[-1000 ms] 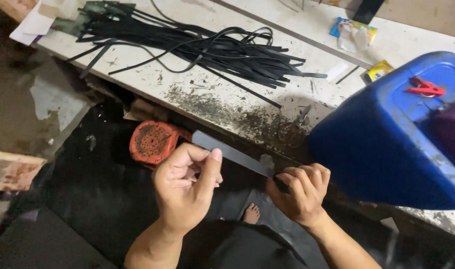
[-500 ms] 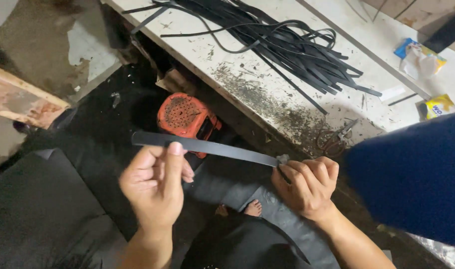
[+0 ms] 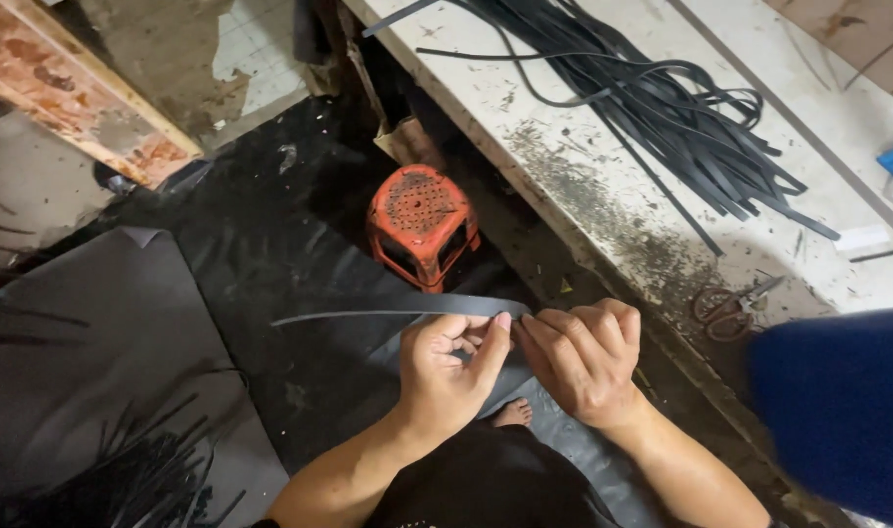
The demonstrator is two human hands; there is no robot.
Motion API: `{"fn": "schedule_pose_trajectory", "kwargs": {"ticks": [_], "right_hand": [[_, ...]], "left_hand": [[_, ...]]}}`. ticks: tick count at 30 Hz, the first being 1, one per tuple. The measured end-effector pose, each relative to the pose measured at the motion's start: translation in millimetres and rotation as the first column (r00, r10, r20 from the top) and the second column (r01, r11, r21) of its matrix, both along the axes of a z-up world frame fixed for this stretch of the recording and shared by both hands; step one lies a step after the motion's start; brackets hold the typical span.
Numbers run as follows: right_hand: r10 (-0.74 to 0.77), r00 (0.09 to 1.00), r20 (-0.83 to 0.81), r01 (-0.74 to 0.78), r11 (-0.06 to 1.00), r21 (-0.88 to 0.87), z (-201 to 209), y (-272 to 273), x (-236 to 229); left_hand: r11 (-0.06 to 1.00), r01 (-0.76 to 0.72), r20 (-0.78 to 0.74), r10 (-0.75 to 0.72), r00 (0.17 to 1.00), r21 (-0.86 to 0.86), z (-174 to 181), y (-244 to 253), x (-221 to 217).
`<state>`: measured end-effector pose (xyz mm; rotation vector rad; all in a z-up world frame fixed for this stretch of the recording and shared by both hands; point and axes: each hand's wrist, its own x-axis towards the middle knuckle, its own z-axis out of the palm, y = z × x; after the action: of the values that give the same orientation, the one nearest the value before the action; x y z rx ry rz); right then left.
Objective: Applying edge paint to long leather strips using a roller applicator and a small hand tool for touch-ups.
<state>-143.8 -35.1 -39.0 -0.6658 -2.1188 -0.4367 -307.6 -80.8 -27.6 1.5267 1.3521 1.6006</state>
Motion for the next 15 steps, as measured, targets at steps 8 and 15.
{"fn": "schedule_pose_trajectory", "kwargs": {"ticks": [8,15], "right_hand": [[-0.162,0.717,-0.678,-0.652,0.186,-0.735,-78,-43,-43],[-0.762,0.166,-0.626,-0.984,-0.172,-0.052,-106,-38,-91]], "left_hand": [[0.989,-0.113,0.069,0.119,0.990,-0.091,2,-21,-35],[0.974,-0.213,0.210,0.224,0.952,-0.074,-17,-45,-59]]}}
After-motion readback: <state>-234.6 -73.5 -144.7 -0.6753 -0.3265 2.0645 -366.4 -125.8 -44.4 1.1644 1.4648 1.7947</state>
